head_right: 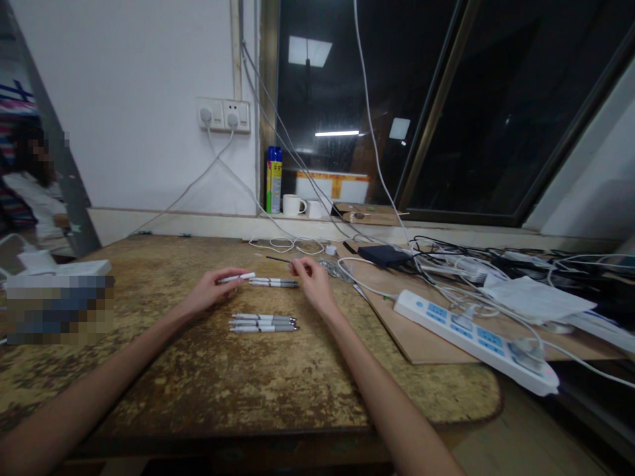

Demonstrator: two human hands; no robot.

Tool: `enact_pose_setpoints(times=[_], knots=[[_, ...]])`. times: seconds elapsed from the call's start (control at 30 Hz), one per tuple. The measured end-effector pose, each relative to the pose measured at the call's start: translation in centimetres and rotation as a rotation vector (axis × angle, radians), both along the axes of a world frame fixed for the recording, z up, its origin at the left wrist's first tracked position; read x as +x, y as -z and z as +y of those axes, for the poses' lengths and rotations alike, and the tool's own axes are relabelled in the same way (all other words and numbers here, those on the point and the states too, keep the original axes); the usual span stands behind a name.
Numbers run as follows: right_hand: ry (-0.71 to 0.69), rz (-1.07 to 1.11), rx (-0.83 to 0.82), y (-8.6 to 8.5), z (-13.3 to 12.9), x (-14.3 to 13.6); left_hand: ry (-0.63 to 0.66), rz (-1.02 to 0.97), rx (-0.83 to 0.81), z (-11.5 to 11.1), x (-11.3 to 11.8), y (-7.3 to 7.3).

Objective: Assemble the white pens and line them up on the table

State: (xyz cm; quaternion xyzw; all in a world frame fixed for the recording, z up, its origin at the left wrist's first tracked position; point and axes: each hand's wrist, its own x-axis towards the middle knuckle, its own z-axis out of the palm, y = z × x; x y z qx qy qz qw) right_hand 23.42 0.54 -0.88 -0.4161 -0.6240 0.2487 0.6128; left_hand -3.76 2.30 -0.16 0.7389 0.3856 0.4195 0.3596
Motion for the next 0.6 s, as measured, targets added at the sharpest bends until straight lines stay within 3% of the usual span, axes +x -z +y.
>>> enact_pose_setpoints(times=[0.6], knots=[[-0.012, 0.08, -0.101, 0.02, -0.16, 0.17, 0.033, -0.022, -0.001, 0.8, -0.18, 0.14]])
